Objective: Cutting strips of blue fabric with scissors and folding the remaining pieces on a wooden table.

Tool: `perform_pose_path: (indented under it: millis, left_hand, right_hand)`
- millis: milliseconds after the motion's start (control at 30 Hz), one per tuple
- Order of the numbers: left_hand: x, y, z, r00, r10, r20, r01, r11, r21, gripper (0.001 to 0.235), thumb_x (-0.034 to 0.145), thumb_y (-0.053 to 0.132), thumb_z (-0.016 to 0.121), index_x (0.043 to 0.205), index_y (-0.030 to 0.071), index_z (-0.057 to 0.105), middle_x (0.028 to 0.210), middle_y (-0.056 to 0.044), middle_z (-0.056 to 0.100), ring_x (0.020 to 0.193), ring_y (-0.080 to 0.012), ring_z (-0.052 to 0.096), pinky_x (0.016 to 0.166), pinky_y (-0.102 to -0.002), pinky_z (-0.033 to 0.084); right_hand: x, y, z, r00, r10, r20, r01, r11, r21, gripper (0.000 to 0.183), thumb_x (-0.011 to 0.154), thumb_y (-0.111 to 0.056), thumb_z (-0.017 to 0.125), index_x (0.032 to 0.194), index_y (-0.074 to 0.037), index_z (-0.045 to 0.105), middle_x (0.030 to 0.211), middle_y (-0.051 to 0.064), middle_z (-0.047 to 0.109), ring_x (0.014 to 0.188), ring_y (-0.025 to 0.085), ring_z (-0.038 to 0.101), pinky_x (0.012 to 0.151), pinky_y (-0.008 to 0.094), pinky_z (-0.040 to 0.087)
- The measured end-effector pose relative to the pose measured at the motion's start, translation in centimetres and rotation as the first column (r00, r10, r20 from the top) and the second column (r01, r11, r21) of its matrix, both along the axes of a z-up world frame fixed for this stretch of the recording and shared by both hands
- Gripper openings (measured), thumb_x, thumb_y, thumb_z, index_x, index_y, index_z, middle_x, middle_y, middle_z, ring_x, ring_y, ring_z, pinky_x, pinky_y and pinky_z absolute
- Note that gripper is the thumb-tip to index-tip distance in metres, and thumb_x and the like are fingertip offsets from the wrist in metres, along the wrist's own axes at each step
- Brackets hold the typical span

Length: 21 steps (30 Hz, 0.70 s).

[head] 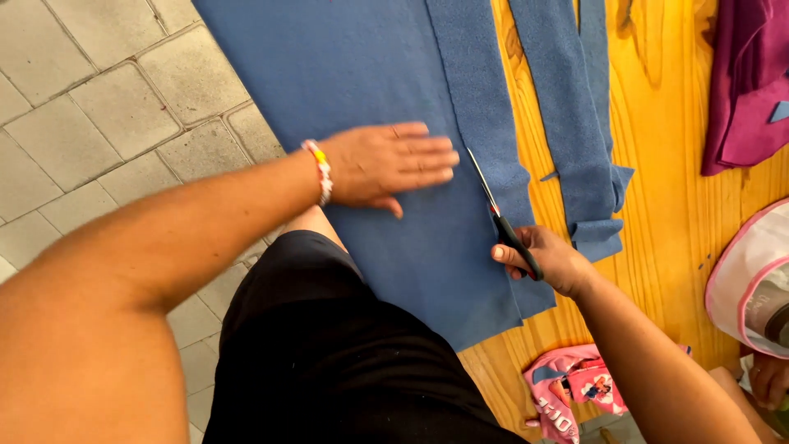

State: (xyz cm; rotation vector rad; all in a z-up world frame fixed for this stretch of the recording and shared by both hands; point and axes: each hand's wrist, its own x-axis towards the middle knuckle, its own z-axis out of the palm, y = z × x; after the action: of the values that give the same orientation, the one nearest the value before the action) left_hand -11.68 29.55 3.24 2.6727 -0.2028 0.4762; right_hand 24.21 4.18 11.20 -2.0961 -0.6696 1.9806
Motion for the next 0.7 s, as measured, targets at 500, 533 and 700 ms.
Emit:
perform_pose_path:
  millis: [500,533,700]
  left_hand:
    - [-4.1,5.8,-1.6,0.950,0.161,-0.268,-0.107,0.973,0.205,0.134,0.099,0.102,0.036,0.196,0.013,0.014,0.206,-0.007,0.016,0.189,-0.0264,0.013,0.152,-0.056,0.010]
    - [-4.1,5.8,-1.6,0.951,0.163,-0.264,-0.109,0.973,0.205,0.134,0.099,0.102,0.036,0.196,0.013,0.014,0.206,-0.007,0.016,0.189,-0.0264,0.013,0.152,-0.056,0.010]
    - [-4.2,5.8,-1.7,0.953,0.157,-0.260,-0.105,0.974,0.203,0.132,0.101,0.102,0.034,0.196,0.012,0.014,0.205,-0.008,0.014,0.189,-0.0272,0.012,0.152,-0.057,0.010]
  right_hand:
    - [-2.4,4.1,3.4,0.959,0.274,0.065,-0.270,0.961,-0.065,0.064,0.094,-0.062,0.089,0.063,-0.012,0.063,0.056,0.006,0.068,0.056,0.014,0.055,0.063,0.033,0.040]
    - [-2.4,4.4,3.2,0.959,0.276,0.069,-0.272,0.960,-0.065,0.064,0.094,-0.062,0.089,0.063,-0.012,0.063,0.056,0.006,0.068,0.056,0.014,0.055,0.063,0.033,0.040]
    - [-2.9,5.1,2.8,0.980,0.191,0.057,-0.188,0.981,-0.057,0.059,0.095,-0.055,0.093,0.073,-0.013,0.057,0.062,0.007,0.066,0.060,0.017,0.064,0.066,0.033,0.048]
